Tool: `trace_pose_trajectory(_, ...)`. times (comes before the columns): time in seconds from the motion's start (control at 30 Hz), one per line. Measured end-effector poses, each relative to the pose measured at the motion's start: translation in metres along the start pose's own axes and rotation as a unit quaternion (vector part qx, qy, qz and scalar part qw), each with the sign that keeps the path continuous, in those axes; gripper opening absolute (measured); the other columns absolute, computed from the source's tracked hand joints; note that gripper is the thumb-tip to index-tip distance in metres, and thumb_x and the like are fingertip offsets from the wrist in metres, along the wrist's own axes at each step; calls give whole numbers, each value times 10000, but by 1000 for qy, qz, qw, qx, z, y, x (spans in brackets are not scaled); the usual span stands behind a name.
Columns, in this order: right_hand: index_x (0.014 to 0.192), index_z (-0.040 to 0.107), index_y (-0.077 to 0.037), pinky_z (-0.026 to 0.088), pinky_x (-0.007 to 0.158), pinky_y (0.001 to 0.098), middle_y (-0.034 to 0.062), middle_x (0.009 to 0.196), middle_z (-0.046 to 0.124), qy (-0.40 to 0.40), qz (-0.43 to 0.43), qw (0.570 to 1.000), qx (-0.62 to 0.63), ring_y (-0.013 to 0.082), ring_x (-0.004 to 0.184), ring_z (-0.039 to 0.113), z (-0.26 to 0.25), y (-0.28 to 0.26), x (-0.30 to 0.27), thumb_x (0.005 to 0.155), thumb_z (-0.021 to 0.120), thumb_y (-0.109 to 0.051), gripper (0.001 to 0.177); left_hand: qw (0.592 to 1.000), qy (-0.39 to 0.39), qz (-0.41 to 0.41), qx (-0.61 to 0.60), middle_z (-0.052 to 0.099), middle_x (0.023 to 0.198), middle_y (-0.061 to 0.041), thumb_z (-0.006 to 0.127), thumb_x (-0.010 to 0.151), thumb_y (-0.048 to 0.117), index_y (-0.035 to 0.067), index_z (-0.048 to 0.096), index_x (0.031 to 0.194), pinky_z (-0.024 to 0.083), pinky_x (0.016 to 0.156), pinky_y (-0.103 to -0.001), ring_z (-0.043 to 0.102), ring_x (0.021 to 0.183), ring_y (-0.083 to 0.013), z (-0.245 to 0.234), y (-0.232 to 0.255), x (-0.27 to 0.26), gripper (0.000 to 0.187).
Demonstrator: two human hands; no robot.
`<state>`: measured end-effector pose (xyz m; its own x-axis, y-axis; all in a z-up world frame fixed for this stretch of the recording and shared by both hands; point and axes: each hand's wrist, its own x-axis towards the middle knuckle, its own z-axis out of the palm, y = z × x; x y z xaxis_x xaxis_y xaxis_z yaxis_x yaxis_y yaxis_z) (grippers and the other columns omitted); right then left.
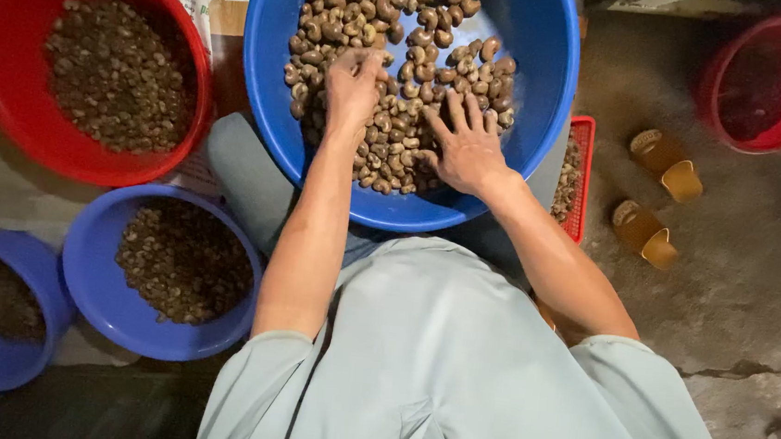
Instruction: Sorting nuts by hand from a large blue bowl into a smaller red tray
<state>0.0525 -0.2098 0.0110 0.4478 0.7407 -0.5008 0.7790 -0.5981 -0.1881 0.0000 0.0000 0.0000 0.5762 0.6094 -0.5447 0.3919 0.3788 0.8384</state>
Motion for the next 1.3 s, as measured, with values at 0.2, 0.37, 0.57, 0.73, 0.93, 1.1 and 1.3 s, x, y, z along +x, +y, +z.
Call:
trace_pose_trajectory(0.2,1457,550,-54,415,1034,627,239,1464,552,252,-91,962,47,454,1348,473,-16,6,15,1082,583,-336,470,986,78,122,84,722,789,-48,585,968,186,153,676,903,500,633,-369,627,683,-160,-7,-19,13,117)
trace_pose_trajectory(0.37,1648,191,-140,193,1208,636,174,1696,161,19,6,997,77,395,1553,88,-22,-7,27,1075,424,-421,680,950,71,124,279,727,1193,-98,599,998,169,208,718,1150,590,834,-466,726,1033,-299,-4,-18,10,197)
trace_pose_trajectory(0.57,1667,166,-175,235,1202,603,109,1728,89,31,9,997,63,358,1574,71,5,-3,19,1001,526,-301,768,883,-18,184,432,427,1533,-278,573,1079,200,140,495,1490,435,1037,-682,470,1296,-496,10,-43,16,422)
trace_pose_trajectory(0.73,1658,204,-170,259,1185,623,127,1723,115,55,-1,996,76,372,1573,97,8,-2,18,1011,546,-360,756,819,-14,230,525,437,1472,-408,576,1068,160,56,613,1359,593,388,-273,608,458,-124,17,-35,24,311)
trace_pose_trajectory(0.93,1614,285,-67,353,1105,624,240,1658,243,62,-33,996,60,488,1488,240,-10,-2,24,1010,567,-352,725,883,-7,190,429,676,1224,-136,690,989,208,49,606,1317,608,877,-464,710,1049,-303,15,-24,23,374)
trace_pose_trajectory(1.1,1626,240,-80,282,1172,685,223,1673,219,109,-30,984,139,427,1540,172,-39,-10,44,1082,553,-354,685,994,-40,-63,75,625,788,30,676,1008,274,150,658,1039,346,440,-190,456,532,-39,-3,47,-15,129)
trace_pose_trajectory(1.3,1643,-108,-116,-78,1253,536,143,1714,-133,-96,-30,995,28,324,1557,-178,-39,-31,45,1088,254,-520,776,948,-200,60,-241,714,876,-64,602,995,159,104,682,953,400,398,-188,540,496,-47,-42,55,-47,105)
